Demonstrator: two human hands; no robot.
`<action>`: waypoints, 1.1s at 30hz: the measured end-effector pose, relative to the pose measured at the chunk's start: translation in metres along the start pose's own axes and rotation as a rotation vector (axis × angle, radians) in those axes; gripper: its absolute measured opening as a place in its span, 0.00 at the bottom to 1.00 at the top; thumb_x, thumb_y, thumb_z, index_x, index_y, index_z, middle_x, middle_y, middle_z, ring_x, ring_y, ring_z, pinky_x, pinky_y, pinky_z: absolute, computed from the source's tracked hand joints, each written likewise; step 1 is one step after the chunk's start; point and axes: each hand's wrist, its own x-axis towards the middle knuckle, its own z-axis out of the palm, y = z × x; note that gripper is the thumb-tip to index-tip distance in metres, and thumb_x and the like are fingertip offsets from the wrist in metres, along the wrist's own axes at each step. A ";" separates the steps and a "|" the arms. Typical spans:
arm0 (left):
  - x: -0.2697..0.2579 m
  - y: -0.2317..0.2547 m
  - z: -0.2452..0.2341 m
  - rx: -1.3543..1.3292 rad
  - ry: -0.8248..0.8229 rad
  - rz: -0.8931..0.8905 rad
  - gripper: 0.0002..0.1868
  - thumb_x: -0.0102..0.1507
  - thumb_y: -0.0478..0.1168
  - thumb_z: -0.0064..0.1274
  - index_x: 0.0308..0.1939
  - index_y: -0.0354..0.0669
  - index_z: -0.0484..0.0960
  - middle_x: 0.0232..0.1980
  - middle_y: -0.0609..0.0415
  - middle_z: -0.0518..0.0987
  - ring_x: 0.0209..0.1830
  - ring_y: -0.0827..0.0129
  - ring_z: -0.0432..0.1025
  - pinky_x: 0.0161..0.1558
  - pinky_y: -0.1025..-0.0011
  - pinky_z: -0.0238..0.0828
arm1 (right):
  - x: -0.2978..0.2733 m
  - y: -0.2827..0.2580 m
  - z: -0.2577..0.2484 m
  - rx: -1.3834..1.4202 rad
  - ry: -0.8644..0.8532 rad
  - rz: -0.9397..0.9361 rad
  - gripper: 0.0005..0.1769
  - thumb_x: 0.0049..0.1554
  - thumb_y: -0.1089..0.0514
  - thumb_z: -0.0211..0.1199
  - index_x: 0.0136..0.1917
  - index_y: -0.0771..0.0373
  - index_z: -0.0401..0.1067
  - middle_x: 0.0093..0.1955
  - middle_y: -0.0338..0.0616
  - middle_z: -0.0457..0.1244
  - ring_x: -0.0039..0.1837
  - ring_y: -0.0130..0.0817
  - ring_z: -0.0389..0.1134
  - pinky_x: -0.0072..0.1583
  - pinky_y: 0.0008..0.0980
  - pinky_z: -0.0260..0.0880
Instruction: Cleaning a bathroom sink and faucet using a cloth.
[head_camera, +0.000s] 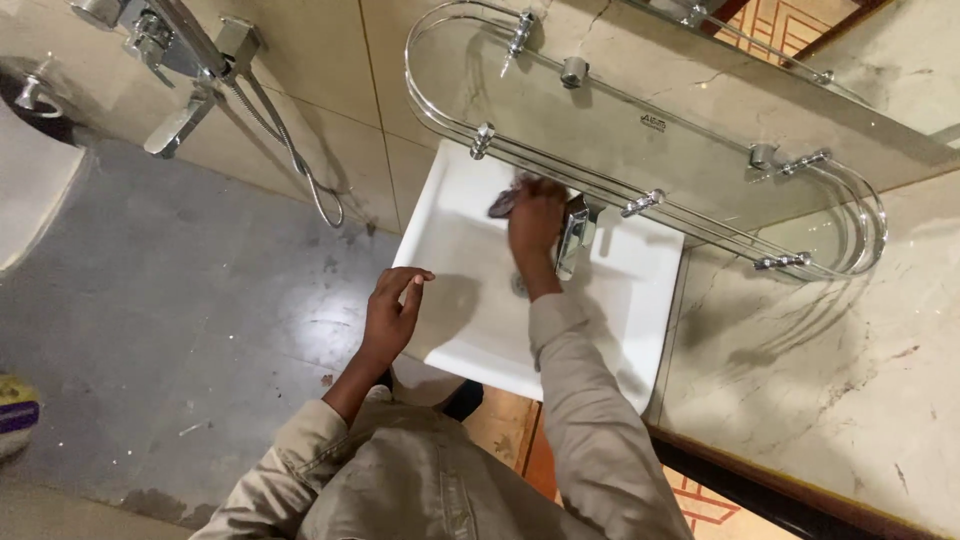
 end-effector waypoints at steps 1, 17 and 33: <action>-0.002 -0.002 -0.003 0.002 0.004 -0.002 0.10 0.74 0.39 0.47 0.49 0.40 0.83 0.49 0.51 0.82 0.52 0.60 0.75 0.52 0.62 0.73 | 0.001 -0.005 -0.003 0.003 -0.002 -0.004 0.11 0.67 0.55 0.63 0.57 0.64 0.74 0.62 0.60 0.63 0.65 0.60 0.60 0.66 0.58 0.61; -0.004 -0.079 0.001 0.156 0.087 -0.134 0.17 0.73 0.45 0.45 0.58 0.38 0.81 0.54 0.40 0.80 0.55 0.48 0.73 0.54 0.56 0.72 | 0.003 -0.152 -0.010 0.178 -0.201 -0.346 0.27 0.50 0.54 0.68 0.64 0.50 0.75 0.70 0.50 0.61 0.68 0.59 0.58 0.62 0.60 0.61; -0.013 -0.131 0.008 -0.361 0.173 -0.344 0.29 0.75 0.57 0.37 0.59 0.35 0.81 0.51 0.47 0.83 0.51 0.64 0.77 0.57 0.65 0.74 | 0.001 -0.145 0.022 0.247 -0.199 -0.083 0.18 0.51 0.55 0.70 0.55 0.57 0.75 0.55 0.54 0.62 0.52 0.60 0.66 0.54 0.53 0.69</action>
